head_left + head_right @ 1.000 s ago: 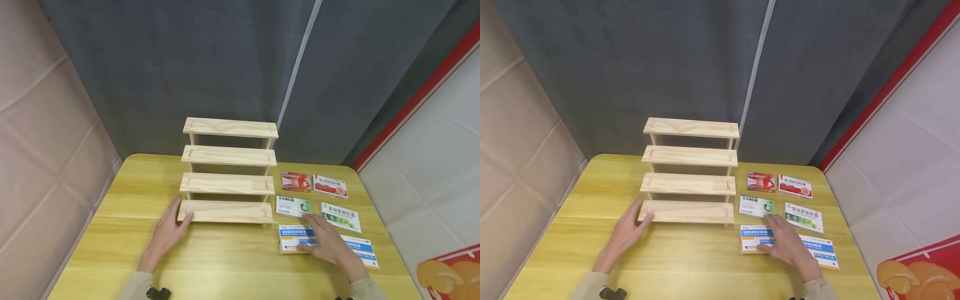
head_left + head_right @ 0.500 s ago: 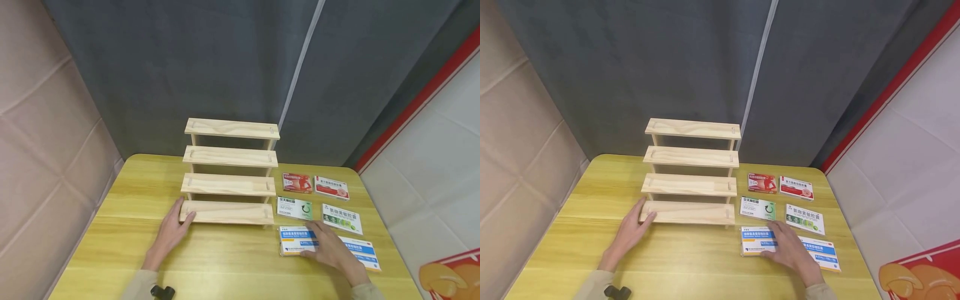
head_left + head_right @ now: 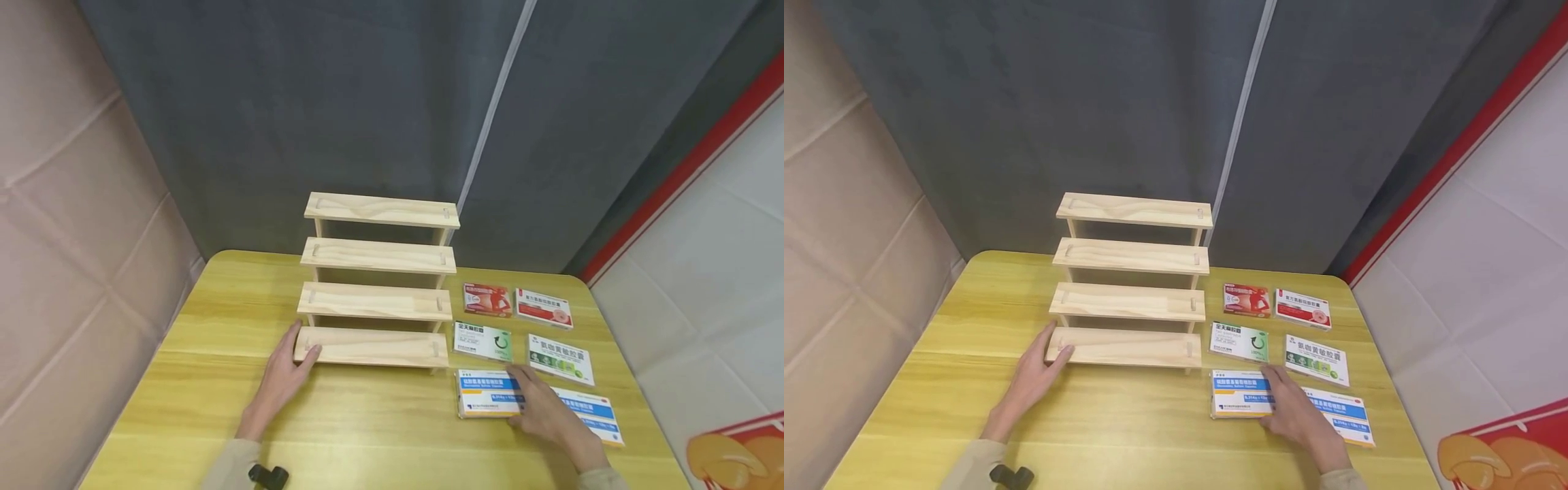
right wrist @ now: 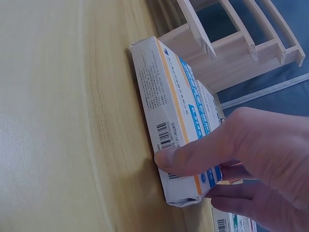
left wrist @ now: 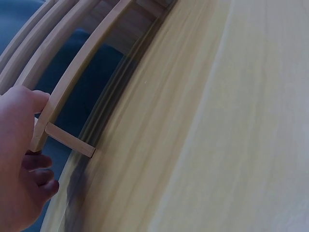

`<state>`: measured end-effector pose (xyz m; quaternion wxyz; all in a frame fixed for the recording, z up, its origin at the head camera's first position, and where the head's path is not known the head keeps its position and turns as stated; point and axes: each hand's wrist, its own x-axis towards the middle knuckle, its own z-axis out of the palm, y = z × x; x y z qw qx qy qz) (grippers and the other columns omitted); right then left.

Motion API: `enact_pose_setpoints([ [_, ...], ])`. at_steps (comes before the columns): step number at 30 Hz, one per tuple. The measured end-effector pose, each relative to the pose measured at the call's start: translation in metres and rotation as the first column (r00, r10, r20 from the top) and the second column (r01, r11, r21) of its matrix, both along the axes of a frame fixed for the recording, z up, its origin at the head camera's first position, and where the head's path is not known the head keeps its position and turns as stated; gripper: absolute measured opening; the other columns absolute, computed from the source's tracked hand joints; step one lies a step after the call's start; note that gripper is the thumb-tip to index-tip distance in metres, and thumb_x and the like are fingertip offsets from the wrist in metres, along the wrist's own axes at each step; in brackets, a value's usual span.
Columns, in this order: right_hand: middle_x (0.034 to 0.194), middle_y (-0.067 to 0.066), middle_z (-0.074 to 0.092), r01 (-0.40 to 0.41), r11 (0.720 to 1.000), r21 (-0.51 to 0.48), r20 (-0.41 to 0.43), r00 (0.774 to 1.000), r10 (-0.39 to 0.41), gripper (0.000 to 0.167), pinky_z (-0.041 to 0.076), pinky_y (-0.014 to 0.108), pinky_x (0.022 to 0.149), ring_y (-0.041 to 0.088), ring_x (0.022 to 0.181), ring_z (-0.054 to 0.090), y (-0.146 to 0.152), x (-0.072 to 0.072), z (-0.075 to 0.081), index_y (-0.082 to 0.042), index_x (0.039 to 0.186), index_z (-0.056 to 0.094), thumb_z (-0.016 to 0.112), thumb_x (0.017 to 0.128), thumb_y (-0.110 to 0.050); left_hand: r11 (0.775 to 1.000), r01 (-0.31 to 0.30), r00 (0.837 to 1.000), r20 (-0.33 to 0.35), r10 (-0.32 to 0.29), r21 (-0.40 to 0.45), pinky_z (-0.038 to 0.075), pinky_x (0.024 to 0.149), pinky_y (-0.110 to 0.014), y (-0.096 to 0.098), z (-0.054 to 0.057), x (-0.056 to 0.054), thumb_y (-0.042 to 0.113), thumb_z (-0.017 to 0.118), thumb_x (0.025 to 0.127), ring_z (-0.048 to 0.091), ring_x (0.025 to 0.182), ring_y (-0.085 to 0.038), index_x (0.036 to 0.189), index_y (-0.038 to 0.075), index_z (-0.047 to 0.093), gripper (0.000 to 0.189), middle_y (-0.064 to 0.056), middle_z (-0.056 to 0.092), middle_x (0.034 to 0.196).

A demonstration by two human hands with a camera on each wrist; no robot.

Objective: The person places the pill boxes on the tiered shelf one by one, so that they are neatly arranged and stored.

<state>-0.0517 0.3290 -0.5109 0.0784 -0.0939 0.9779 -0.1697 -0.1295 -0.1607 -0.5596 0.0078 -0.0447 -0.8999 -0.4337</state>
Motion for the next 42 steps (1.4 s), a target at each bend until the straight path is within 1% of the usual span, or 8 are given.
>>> enact_pose_setpoints([
  [10,0.138,0.025,0.056,-0.003,1.000,-0.009,-0.088,0.996,0.002,0.090,0.052,0.059,0.104,0.048,0.123,0.058,0.006,0.006,0.002,0.007,0.139,0.054,0.094,0.062,-0.017,0.999,-0.008,1.000,-0.008,0.009,0.051,0.025,0.122,-0.066,0.000,-0.005,-0.002,0.048,0.055,0.103,0.027,0.150,-0.048,0.161,0.006,0.023,0.079,-0.023,0.026,0.165],
  [19,0.143,0.026,0.052,0.067,0.994,-0.085,-0.101,0.992,-0.076,0.090,0.046,0.068,0.105,0.053,0.129,0.051,0.013,0.011,0.015,0.005,0.140,0.053,0.095,0.065,-0.024,0.998,-0.012,1.000,-0.011,0.013,0.061,0.027,0.120,-0.069,0.001,-0.007,0.000,0.045,0.057,0.103,0.028,0.148,-0.051,0.159,0.004,0.025,0.077,-0.025,0.029,0.163],
  [26,0.144,0.023,0.051,0.089,0.985,-0.150,-0.155,0.982,-0.113,0.091,0.042,0.073,0.105,0.050,0.130,0.050,0.016,0.009,0.018,0.002,0.143,0.051,0.094,0.068,-0.028,0.993,-0.057,0.998,-0.004,0.058,0.099,0.030,0.119,-0.067,0.002,-0.008,-0.001,0.043,0.062,0.100,0.034,0.145,-0.050,0.158,0.005,0.030,0.077,-0.027,0.035,0.160],
  [30,0.141,0.017,0.053,0.077,0.981,-0.178,-0.233,0.965,-0.118,0.090,0.051,0.066,0.096,0.041,0.117,0.062,0.018,0.007,0.019,-0.003,0.142,0.052,0.095,0.067,-0.028,0.989,-0.077,0.997,-0.018,0.080,0.123,0.033,0.119,-0.065,0.003,-0.007,-0.003,0.039,0.067,0.098,0.038,0.143,-0.050,0.156,0.005,0.034,0.075,-0.028,0.040,0.157],
  [34,0.137,0.015,0.056,0.044,0.982,-0.184,-0.350,0.931,-0.107,0.092,0.056,0.056,0.089,0.032,0.105,0.067,0.019,0.005,0.020,-0.003,0.142,0.053,0.097,0.064,-0.024,0.983,-0.095,0.994,-0.032,0.101,0.156,0.034,0.119,-0.063,0.004,-0.008,-0.003,0.034,0.070,0.096,0.039,0.143,-0.049,0.155,0.005,0.037,0.073,-0.027,0.042,0.156],
  [38,0.133,0.016,0.057,0.007,0.965,-0.262,-0.428,0.895,-0.122,0.091,0.059,0.023,0.084,0.004,0.102,0.063,0.019,0.002,0.022,0.001,0.140,0.054,0.098,0.060,-0.011,0.978,-0.099,0.994,-0.017,0.104,0.184,0.033,0.120,-0.063,0.005,-0.011,-0.002,0.034,0.069,0.097,0.037,0.144,-0.049,0.157,0.008,0.035,0.074,-0.026,0.039,0.158],
  [40,0.131,0.017,0.057,-0.019,0.951,-0.308,-0.457,0.880,-0.131,0.091,0.054,0.008,0.083,-0.009,0.106,0.055,0.019,0.001,0.023,0.004,0.138,0.055,0.097,0.059,-0.005,0.976,-0.102,0.994,-0.008,0.105,0.195,0.033,0.119,-0.063,0.005,-0.013,-0.001,0.035,0.069,0.097,0.037,0.145,-0.049,0.158,0.010,0.034,0.074,-0.026,0.038,0.158],
  [42,0.131,0.018,0.057,-0.040,0.934,-0.354,-0.473,0.869,-0.142,0.090,0.048,0.000,0.087,-0.016,0.110,0.048,0.018,0.000,0.025,0.004,0.139,0.055,0.096,0.058,-0.001,0.973,-0.108,0.994,-0.008,0.112,0.206,0.035,0.118,-0.063,0.006,-0.014,0.000,0.035,0.069,0.097,0.039,0.143,-0.049,0.159,0.013,0.033,0.074,-0.026,0.038,0.159],
])
